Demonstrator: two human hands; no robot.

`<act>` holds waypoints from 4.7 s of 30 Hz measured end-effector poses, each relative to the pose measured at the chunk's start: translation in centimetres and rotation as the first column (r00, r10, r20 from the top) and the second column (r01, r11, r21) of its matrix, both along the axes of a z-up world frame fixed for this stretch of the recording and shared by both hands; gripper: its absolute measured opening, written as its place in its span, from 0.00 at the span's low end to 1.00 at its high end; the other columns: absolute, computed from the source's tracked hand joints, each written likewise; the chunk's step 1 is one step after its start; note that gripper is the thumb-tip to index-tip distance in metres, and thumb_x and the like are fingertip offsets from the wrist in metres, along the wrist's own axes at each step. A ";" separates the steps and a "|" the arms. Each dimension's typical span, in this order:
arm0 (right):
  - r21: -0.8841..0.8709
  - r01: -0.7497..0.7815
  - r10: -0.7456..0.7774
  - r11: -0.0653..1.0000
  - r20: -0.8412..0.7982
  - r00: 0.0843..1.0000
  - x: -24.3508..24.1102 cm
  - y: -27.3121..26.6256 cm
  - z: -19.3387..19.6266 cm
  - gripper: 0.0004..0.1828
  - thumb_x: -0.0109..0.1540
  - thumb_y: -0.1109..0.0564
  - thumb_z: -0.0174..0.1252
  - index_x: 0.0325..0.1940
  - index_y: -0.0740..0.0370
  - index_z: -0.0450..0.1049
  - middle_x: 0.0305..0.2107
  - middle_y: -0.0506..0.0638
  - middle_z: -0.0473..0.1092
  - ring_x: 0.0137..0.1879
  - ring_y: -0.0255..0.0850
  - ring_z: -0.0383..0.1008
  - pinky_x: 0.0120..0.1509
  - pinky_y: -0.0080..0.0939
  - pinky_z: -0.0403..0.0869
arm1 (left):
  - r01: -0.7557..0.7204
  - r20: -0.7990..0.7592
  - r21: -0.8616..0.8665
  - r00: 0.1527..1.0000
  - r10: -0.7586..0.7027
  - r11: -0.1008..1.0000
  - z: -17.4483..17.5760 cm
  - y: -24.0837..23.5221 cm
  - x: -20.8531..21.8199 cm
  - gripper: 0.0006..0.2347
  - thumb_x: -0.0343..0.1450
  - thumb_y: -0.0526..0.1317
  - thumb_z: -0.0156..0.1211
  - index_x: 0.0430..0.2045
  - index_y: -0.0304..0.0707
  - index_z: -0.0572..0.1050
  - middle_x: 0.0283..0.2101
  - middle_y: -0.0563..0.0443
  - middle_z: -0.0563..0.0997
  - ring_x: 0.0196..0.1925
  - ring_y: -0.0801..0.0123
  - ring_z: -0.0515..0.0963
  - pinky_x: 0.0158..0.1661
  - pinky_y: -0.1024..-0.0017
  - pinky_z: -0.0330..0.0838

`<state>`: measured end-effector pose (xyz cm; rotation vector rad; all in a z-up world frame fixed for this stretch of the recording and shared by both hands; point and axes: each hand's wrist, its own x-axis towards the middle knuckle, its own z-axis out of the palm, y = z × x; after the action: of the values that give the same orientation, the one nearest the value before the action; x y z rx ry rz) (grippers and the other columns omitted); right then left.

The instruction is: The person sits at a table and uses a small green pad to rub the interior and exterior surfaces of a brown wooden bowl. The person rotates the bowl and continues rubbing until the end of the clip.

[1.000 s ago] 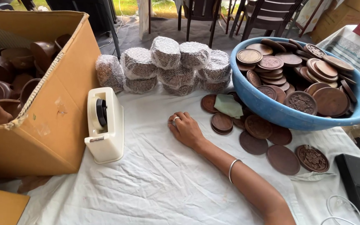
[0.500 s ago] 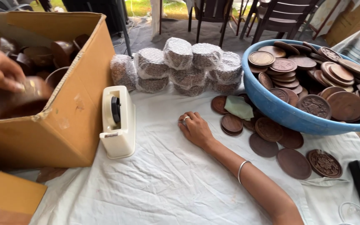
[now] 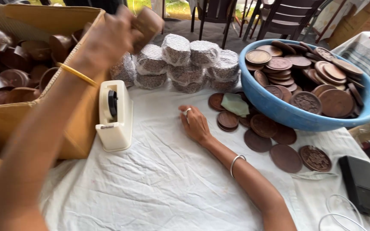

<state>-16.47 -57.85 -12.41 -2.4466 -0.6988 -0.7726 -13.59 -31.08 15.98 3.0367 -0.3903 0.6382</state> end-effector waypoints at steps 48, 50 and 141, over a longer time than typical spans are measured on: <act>0.200 0.444 -0.398 0.874 -0.231 0.888 3.3 -9.5 6.2 0.15 0.72 0.48 0.51 0.51 0.62 0.64 0.31 0.62 0.78 0.27 0.49 0.78 0.27 0.46 0.74 | 0.561 0.294 -0.213 0.818 -0.495 0.800 -28.8 -12.5 -3.5 0.16 0.65 0.46 0.70 0.44 0.45 0.77 0.62 0.60 0.75 0.69 0.70 0.71 0.74 0.35 0.46; 0.159 0.203 -0.209 0.966 0.023 0.978 3.1 -8.6 5.4 0.14 0.72 0.51 0.50 0.48 0.66 0.61 0.41 0.65 0.78 0.21 0.48 0.74 0.20 0.44 0.71 | 0.530 0.335 -0.189 0.826 -0.453 0.827 -27.5 -12.3 -4.2 0.16 0.63 0.49 0.72 0.37 0.44 0.78 0.64 0.52 0.72 0.71 0.61 0.66 0.70 0.32 0.45; -0.213 0.224 -0.274 0.951 -0.251 0.928 1.3 -4.6 2.6 0.28 0.65 0.60 0.52 0.72 0.51 0.66 0.64 0.70 0.60 0.53 0.67 0.74 0.57 0.56 0.74 | 0.484 0.132 -0.576 0.850 -0.510 0.659 -27.7 -10.9 -2.4 0.27 0.58 0.62 0.73 0.30 0.37 0.73 0.65 0.44 0.75 0.51 0.53 0.84 0.45 0.60 0.82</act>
<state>-15.20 -62.40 -9.84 -2.7753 -0.3670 -0.4534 -16.01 -41.99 -11.71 2.1903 -0.8104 0.5209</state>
